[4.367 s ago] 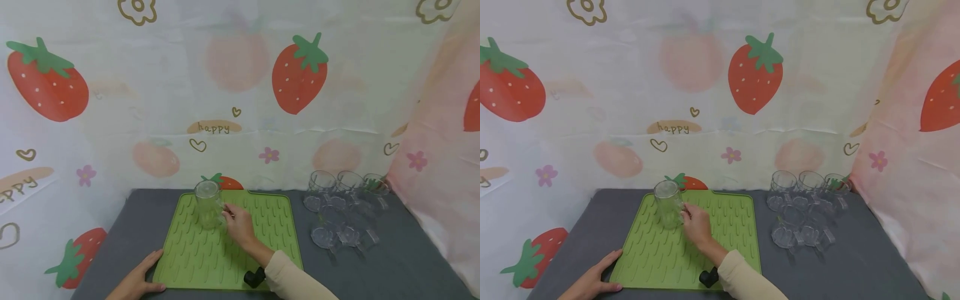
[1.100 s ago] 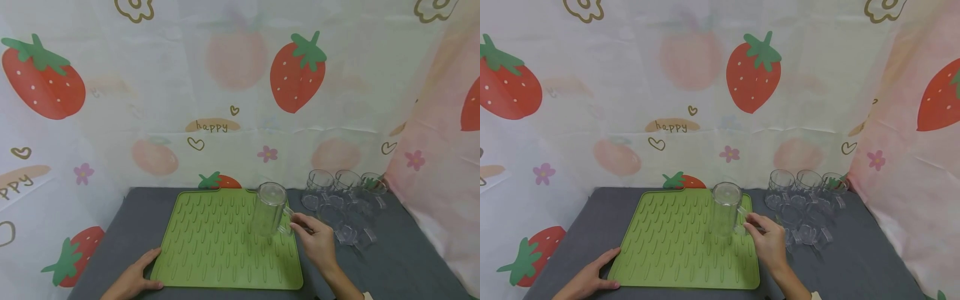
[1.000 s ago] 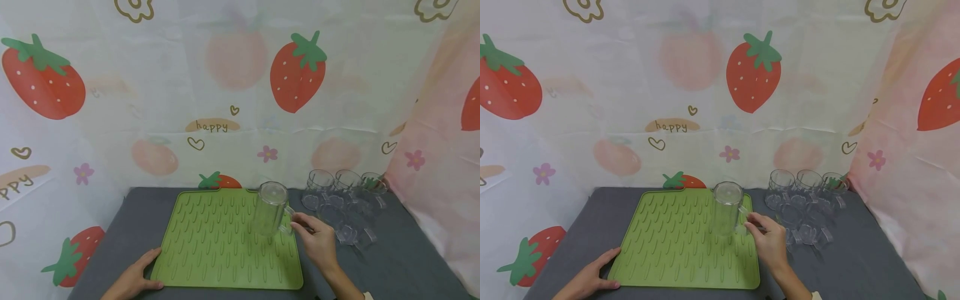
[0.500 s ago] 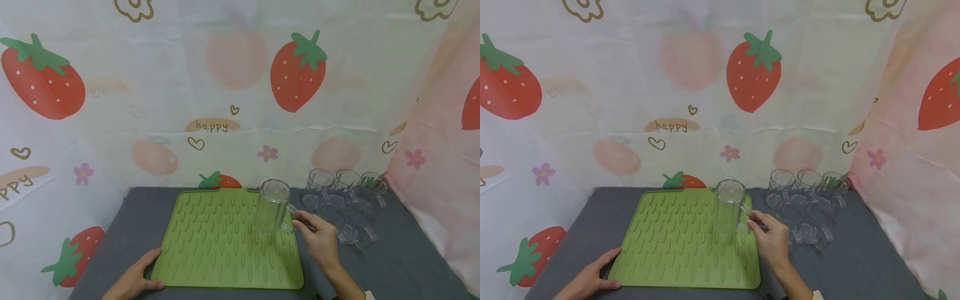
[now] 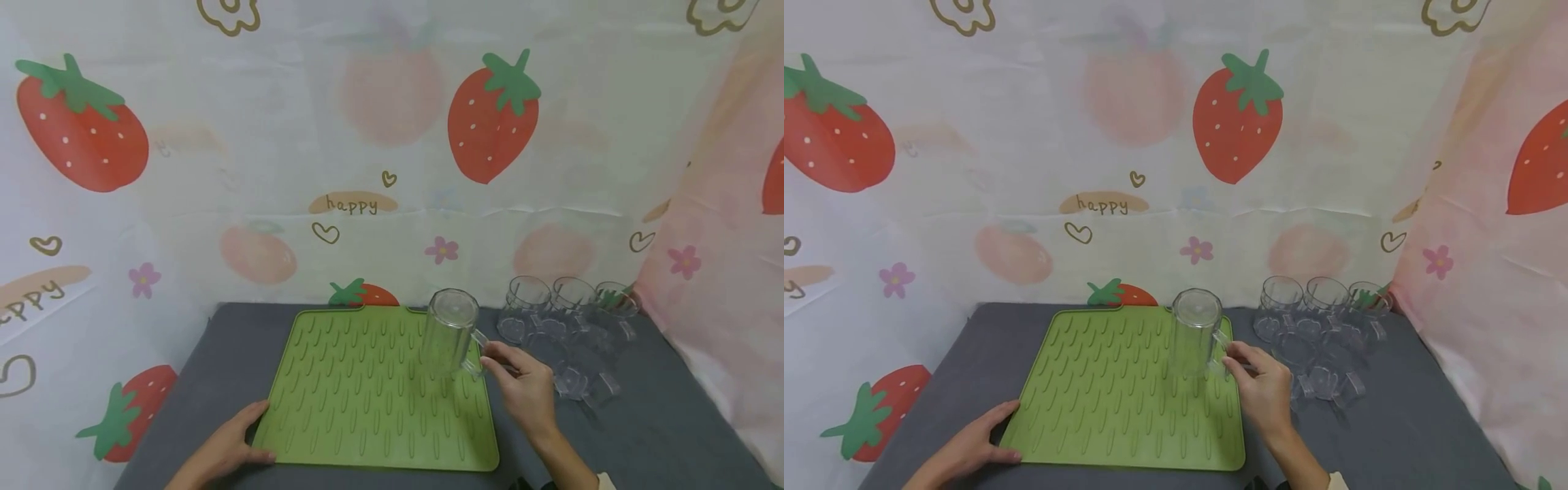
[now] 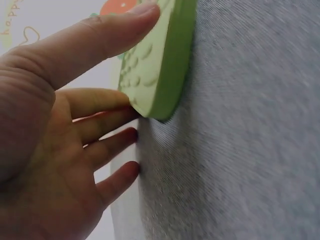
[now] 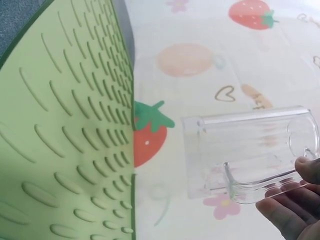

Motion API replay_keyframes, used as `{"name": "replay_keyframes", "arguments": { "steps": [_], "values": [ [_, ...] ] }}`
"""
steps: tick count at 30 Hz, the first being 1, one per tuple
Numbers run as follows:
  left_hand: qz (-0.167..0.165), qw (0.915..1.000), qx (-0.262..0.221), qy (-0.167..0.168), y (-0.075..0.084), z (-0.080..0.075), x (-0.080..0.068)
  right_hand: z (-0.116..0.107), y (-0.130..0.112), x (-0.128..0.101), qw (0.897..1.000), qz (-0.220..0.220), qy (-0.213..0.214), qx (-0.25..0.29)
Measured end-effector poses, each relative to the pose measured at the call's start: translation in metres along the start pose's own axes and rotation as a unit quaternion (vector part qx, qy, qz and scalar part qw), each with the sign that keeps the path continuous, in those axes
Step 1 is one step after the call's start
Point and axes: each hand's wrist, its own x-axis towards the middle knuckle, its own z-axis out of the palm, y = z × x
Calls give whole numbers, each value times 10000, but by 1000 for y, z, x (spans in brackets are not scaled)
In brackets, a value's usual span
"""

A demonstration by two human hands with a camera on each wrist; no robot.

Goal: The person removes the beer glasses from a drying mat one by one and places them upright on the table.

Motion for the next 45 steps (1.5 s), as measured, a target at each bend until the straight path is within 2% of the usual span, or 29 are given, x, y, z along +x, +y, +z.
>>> {"name": "replay_keyframes", "arguments": {
  "steps": [5, 13, 17, 20, 24, 32, 35, 40, 45],
  "values": [
    [142, 9992, 68, 379, 8, -2, 4, -3, 1, 4, 9988, -496, 0, -56],
    [445, 9886, 365, 1394, 32, -1, 3, -8, -1, 14, 9869, -1611, -11, -118],
    [635, 9827, 170, 1730, 49, 0, 1, -10, -3, 18, 9777, -2085, -40, -256],
    [683, 9815, -194, 1778, 62, 0, 2, -12, -3, 19, 9675, -2474, -63, -517],
    [702, 9790, -844, 1717, 79, -2, 7, -14, -4, 22, 9531, -2923, -60, -776],
    [944, 9614, -2060, 1560, 107, -9, 16, -17, -4, 28, 9231, -3711, -109, -1001],
    [997, 9531, -2539, 1314, 119, -13, 19, -16, -4, 29, 9142, -3939, -116, -942],
    [1145, 9281, -3455, 778, 144, -21, 25, -15, -4, 31, 8977, -4321, 38, -858],
    [1322, 9116, -3890, 157, 170, -30, 35, -15, -4, 35, 8866, -4545, 245, -829]
  ]
}}
